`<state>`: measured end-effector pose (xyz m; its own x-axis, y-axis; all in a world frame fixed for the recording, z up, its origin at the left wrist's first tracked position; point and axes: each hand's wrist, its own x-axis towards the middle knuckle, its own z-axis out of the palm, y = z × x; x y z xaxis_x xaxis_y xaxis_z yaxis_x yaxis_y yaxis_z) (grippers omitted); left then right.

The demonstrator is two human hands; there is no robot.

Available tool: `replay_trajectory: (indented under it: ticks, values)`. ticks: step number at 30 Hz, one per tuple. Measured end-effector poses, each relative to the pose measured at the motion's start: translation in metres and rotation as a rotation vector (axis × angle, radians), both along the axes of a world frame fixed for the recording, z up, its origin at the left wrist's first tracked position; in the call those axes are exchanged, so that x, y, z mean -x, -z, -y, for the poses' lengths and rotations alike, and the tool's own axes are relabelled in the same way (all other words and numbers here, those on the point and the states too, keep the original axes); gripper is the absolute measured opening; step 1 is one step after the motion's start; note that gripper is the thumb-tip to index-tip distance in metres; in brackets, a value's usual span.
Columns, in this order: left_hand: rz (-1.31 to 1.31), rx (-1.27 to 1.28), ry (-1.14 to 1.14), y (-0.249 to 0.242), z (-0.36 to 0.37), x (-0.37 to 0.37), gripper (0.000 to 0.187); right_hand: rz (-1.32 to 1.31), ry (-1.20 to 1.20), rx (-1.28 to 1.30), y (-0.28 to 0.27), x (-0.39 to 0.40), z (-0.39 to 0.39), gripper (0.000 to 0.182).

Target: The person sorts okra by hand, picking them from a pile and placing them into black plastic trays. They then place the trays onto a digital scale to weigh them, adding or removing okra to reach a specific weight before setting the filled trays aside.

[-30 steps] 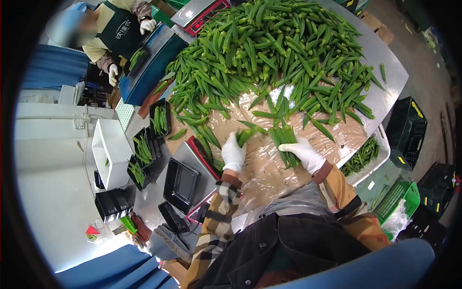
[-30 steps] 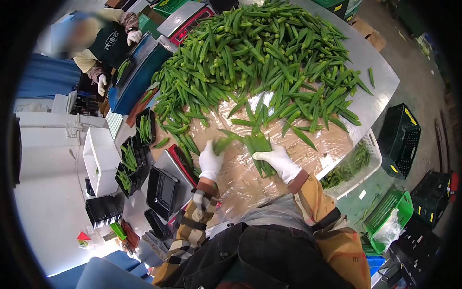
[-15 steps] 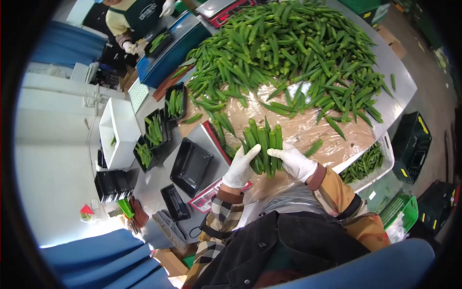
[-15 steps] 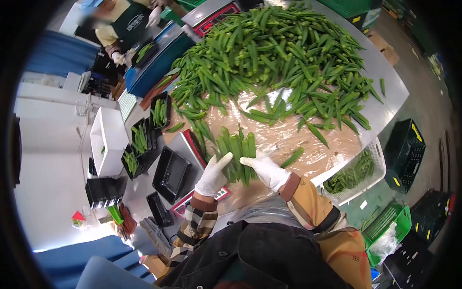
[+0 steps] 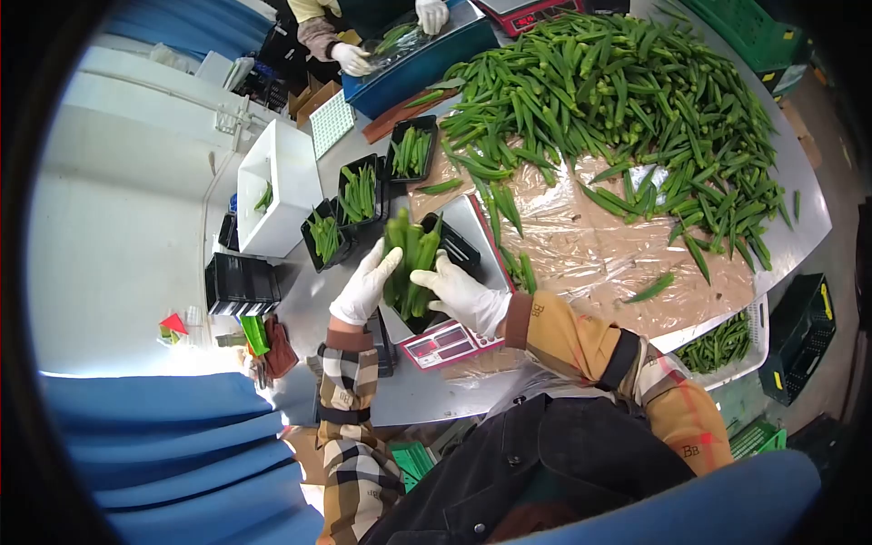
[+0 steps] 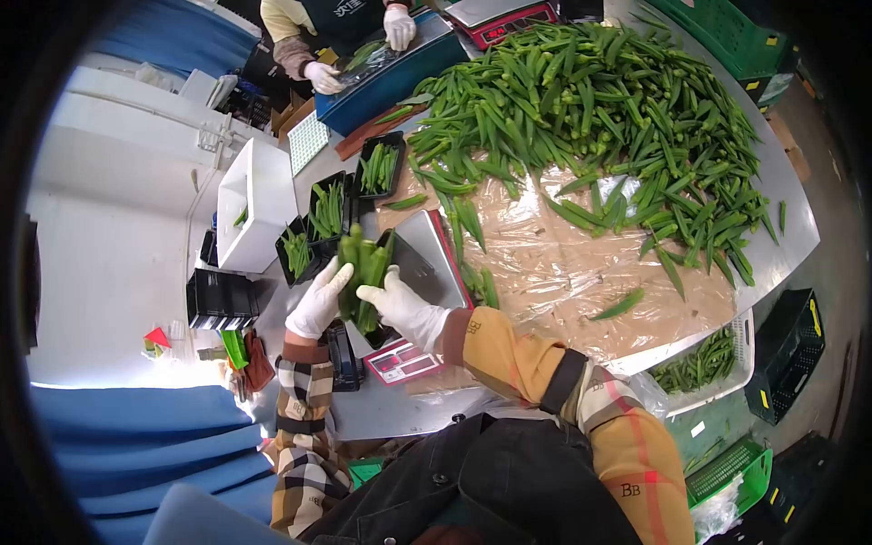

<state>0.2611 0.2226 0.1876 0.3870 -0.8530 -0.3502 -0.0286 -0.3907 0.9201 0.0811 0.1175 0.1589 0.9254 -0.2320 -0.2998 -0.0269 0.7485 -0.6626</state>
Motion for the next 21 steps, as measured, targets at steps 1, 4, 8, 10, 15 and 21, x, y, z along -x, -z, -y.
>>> replay_trajectory:
  ticks: [1,4,8,10,15,21]
  values:
    - [0.153,-0.017,0.033,0.024,-0.012,-0.020,0.056,-0.133,-0.064,-0.062,-0.004,-0.002,0.000,0.057]
    - [0.035,-0.152,-0.126,-0.003,-0.020,0.011,0.054,-0.037,-0.131,0.041,0.005,0.035,0.015,0.065]
    - [0.039,-0.003,-0.387,0.001,-0.060,0.005,0.050,-0.011,0.028,-0.212,0.064,0.117,0.052,0.041]
    - [-0.008,0.048,-0.527,0.007,-0.090,-0.001,0.045,-0.183,0.219,-0.175,0.081,0.167,0.059,0.042]
    - [0.044,0.092,-0.838,0.033,-0.163,0.002,0.041,-0.604,0.562,0.011,0.132,0.281,0.058,0.025]
    - [0.094,0.143,-0.934,0.061,-0.159,0.031,0.024,-0.791,0.553,0.283,0.173,0.321,0.060,0.026]
